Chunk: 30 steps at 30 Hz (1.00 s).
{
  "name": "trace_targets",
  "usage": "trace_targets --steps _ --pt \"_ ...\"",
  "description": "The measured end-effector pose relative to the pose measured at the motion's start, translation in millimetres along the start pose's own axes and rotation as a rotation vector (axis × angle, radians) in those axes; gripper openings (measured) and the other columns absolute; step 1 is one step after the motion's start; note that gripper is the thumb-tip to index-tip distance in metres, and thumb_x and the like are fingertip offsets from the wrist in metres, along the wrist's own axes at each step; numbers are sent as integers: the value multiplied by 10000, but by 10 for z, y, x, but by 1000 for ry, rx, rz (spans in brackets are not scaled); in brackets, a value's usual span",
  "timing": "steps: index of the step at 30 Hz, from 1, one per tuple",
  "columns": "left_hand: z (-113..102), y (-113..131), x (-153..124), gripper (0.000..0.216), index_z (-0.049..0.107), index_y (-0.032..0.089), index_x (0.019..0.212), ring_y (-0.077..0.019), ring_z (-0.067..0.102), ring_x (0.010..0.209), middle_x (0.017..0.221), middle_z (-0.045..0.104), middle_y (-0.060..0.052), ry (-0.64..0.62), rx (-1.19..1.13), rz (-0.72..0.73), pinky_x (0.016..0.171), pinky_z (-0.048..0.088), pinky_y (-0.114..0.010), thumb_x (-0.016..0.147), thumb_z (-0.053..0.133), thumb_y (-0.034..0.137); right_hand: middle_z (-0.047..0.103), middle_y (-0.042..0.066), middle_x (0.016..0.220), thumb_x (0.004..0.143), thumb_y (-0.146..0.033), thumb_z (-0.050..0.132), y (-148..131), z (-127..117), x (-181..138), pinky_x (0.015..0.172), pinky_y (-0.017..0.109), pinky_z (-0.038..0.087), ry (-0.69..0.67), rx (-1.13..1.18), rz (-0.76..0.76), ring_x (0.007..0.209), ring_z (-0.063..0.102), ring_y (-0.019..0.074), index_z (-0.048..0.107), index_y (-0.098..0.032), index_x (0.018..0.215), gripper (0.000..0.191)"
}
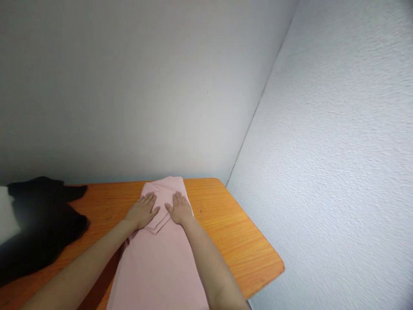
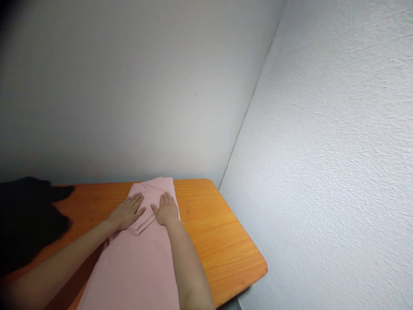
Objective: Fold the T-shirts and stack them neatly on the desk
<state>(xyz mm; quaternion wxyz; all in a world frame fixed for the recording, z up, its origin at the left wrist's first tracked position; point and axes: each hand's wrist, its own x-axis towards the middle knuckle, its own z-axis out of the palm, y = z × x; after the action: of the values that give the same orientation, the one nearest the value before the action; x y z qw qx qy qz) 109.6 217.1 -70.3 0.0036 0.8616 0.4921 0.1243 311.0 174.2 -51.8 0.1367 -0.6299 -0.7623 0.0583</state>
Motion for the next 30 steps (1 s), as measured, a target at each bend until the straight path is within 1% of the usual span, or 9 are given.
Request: trace_targets --steps 3,6,9,12,14,16,20,25,30 --pt "-82 55 -26 674 470 2 1394 -328 371 1424 1508 408 -249 47 -16 14 1190 253 -512 945 317 480 154 176 1599 1024 -521 206 -59 -60 -35 1221 400 92 21 -21 -1 1503 76 236 224 9 1526 730" --pt "-261 103 -125 587 539 60 1333 -296 359 1434 1490 463 -209 126 -20 56 1212 219 -481 950 337 456 121 173 1605 1026 -499 237 -119 -166 -181 1224 401 52 56 -39 -61 1506 36 234 212 3 1531 712" --pt "-453 114 -327 543 537 77 1328 -274 362 1432 1492 469 -190 191 -17 63 1223 204 -456 965 303 405 124 168 1607 1019 -510 267 -105 -284 -496 1227 388 52 44 -26 -192 1505 44 233 218 -2 1531 723" --pt "-539 142 -610 509 545 118 1328 -260 409 1402 1490 484 -154 197 -18 52 1213 238 -456 971 283 370 116 160 1610 1013 -514 294 -55 -365 -885 1229 389 62 -26 -6 -253 1505 57 238 211 -15 1537 728" --pt "-522 201 -811 518 531 136 1353 -252 388 1418 1520 451 -135 161 -15 55 1211 248 -448 968 299 394 99 157 1611 1014 -511 297 -41 -384 -1104 1230 399 76 -83 -2 -265 1505 51 241 208 -22 1540 724" --pt "-467 276 -995 582 475 107 1409 -260 317 1458 1563 372 -150 100 3 47 1212 234 -459 967 290 438 74 166 1609 1015 -518 286 -50 -373 -1258 1229 423 91 -133 3 -285 1504 34 251 195 -13 1540 734" --pt "-356 330 -1246 685 366 48 1476 -292 229 1489 1584 296 -174 -23 44 -47 1206 207 -509 959 252 482 60 187 1605 1000 -587 267 -78 -295 -1392 1227 460 99 -168 25 -295 1501 27 282 187 10 1535 805" --pt "-323 205 -1327 641 293 110 1515 -270 201 1498 1605 235 -97 -85 106 -50 1210 147 -537 965 203 426 104 166 1607 1004 -602 206 -38 -222 -1433 1228 454 105 -119 26 -276 1503 72 261 210 -21 1538 790" --pt "-311 186 -1311 631 313 110 1508 -289 246 1484 1598 254 -99 -66 133 -31 1197 157 -566 969 199 418 157 169 1601 1005 -599 220 -33 -187 -1435 1225 447 129 -75 17 -272 1499 119 254 234 -34 1535 775"
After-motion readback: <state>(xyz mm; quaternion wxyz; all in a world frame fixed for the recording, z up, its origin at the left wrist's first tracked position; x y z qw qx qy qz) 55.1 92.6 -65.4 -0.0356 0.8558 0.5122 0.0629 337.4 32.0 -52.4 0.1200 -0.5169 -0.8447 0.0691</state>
